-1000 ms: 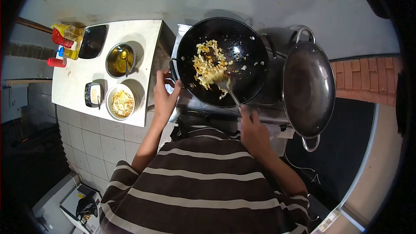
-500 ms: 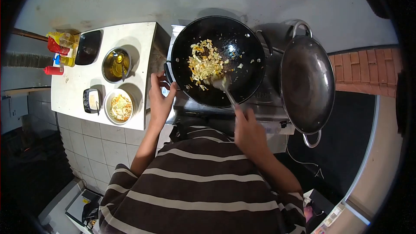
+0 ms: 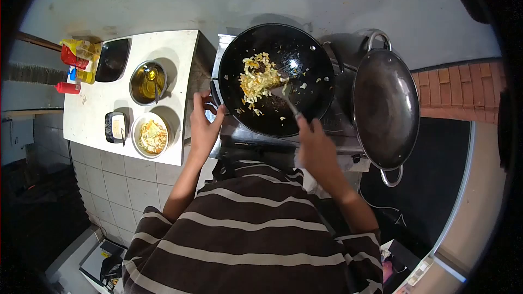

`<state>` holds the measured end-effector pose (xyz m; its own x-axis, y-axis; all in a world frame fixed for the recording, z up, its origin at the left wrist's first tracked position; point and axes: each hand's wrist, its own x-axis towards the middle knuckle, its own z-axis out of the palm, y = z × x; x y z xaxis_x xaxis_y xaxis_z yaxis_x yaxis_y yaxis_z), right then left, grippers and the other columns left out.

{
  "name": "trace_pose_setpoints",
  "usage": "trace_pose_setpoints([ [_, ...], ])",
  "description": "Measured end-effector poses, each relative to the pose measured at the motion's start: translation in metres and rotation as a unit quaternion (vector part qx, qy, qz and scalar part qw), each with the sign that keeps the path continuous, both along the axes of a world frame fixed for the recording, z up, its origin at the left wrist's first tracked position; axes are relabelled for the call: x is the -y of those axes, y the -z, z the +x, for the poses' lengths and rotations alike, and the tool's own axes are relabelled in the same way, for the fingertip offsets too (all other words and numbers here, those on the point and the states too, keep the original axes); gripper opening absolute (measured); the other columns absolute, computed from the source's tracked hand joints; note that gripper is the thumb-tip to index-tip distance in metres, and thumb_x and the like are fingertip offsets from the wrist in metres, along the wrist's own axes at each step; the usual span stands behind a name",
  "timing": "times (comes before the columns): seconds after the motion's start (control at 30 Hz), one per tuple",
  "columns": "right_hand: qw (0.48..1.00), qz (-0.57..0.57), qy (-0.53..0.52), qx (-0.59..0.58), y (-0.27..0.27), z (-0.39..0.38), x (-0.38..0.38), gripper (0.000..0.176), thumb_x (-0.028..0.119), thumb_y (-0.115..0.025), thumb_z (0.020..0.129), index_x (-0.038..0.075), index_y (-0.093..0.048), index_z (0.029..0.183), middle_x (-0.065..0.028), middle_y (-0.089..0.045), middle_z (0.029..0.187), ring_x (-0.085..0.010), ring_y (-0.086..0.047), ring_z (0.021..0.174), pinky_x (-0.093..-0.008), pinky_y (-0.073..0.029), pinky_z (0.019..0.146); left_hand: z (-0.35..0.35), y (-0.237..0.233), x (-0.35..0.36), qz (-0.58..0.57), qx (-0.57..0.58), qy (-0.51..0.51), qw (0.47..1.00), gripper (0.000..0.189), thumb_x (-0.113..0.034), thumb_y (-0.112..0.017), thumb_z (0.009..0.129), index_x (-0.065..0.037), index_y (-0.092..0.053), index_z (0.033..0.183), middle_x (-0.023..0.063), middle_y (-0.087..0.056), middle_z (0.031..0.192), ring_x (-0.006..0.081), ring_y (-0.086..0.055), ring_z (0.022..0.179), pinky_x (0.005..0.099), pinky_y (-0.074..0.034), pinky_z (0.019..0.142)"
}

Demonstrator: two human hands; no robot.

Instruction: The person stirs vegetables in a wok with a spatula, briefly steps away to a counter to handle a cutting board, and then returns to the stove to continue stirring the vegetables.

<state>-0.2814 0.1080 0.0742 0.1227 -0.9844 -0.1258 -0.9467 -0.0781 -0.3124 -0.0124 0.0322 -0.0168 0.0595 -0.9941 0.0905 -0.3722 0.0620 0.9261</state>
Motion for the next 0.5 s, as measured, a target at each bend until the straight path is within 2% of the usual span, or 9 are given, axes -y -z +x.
trace_pose_setpoints([
  [0.07, 0.999, -0.014, 0.032, -0.028, -0.015, -0.018, 0.019, 0.040, 0.004, -0.057, 0.087, 0.000, -0.056, 0.127, -0.0278, -0.063, 0.102, -0.0439, -0.069, 0.073, -0.0510, -0.058, 0.063, 0.003, -0.003, 0.000, 0.012, 0.018, 0.008, 1.000, 0.043, -0.006, -0.073, 0.089, 0.003, -0.050, 0.124, 0.0138, -0.066, 0.094, 0.0201, -0.062, 0.076, 0.0344, -0.051, 0.073],
  [0.17, 0.991, 0.047, 0.058, -0.113, -0.076, -0.043, 0.052, 0.027, 0.003, -0.059, 0.085, -0.002, -0.061, 0.112, -0.0268, -0.069, 0.091, -0.0453, -0.070, 0.080, -0.0520, -0.059, 0.070, 0.003, -0.003, 0.000, 0.011, 0.022, 0.005, 1.000, 0.042, -0.006, -0.073, 0.090, 0.003, -0.050, 0.124, 0.0139, -0.066, 0.094, 0.0199, -0.062, 0.076, 0.0342, -0.051, 0.073],
  [0.2, 0.986, 0.056, 0.071, -0.140, -0.092, -0.045, 0.063, 0.024, 0.003, -0.060, 0.084, -0.003, -0.063, 0.107, -0.0270, -0.070, 0.089, -0.0460, -0.071, 0.083, -0.0521, -0.060, 0.074, 0.004, 0.001, -0.001, 0.022, 0.010, 0.014, 1.000, 0.042, -0.007, -0.071, 0.092, 0.000, -0.048, 0.127, 0.0078, -0.064, 0.101, 0.0134, -0.060, 0.082, 0.0281, -0.044, 0.072],
  [0.27, 0.978, -0.015, 0.025, -0.206, -0.102, -0.048, 0.089, 0.018, 0.002, -0.062, 0.082, -0.004, -0.067, 0.098, -0.0260, -0.070, 0.085, -0.0465, -0.071, 0.087, -0.0517, -0.060, 0.078, 0.003, -0.002, -0.002, 0.022, 0.014, 0.012, 1.000, 0.042, -0.007, -0.071, 0.092, 0.000, -0.048, 0.127, 0.0077, -0.064, 0.100, 0.0133, -0.060, 0.082, 0.0280, -0.044, 0.071],
  [0.33, 0.982, -0.006, -0.049, -0.181, -0.103, -0.055, 0.126, 0.015, 0.003, -0.063, 0.080, -0.005, -0.070, 0.090, -0.0276, -0.071, 0.087, -0.0445, -0.072, 0.088, -0.0512, -0.060, 0.078, 0.002, -0.002, -0.001, 0.021, 0.022, 0.011, 0.999, 0.043, -0.008, -0.071, 0.092, 0.000, -0.048, 0.128, 0.0072, -0.063, 0.096, 0.0133, -0.061, 0.082, 0.0281, -0.043, 0.070],
  [0.4, 0.973, 0.140, -0.081, -0.165, -0.085, -0.049, 0.172, 0.015, 0.006, -0.062, 0.078, -0.006, -0.072, 0.082, -0.0290, -0.072, 0.087, -0.0431, -0.072, 0.089, -0.0516, -0.059, 0.077, 0.003, -0.001, -0.001, 0.018, 0.024, 0.015, 0.999, 0.043, -0.008, -0.071, 0.092, 0.000, -0.048, 0.128, 0.0071, -0.063, 0.095, 0.0133, -0.061, 0.083, 0.0286, -0.044, 0.071],
  [0.47, 0.923, 0.332, -0.001, -0.196, -0.074, -0.024, 0.199, 0.018, 0.009, -0.062, 0.078, -0.007, -0.071, 0.075, -0.0298, -0.072, 0.086, -0.0421, -0.073, 0.087, -0.0481, -0.059, 0.073, 0.003, 0.002, -0.001, 0.018, 0.025, 0.015, 0.999, 0.043, -0.008, -0.071, 0.092, 0.000, -0.049, 0.128, 0.0070, -0.063, 0.093, 0.0133, -0.062, 0.084, 0.0291, -0.045, 0.072],
  [0.5, 0.924, 0.330, -0.002, -0.196, -0.077, -0.025, 0.203, 0.018, 0.009, -0.062, 0.078, -0.007, -0.071, 0.075, -0.0298, -0.072, 0.086, -0.0421, -0.073, 0.087, -0.0481, -0.059, 0.073, 0.003, 0.003, 0.001, 0.011, 0.017, 0.013, 1.000, 0.043, -0.007, -0.072, 0.092, 0.000, -0.049, 0.128, 0.0070, -0.063, 0.093, 0.0134, -0.061, 0.083, 0.0294, -0.046, 0.073],
])
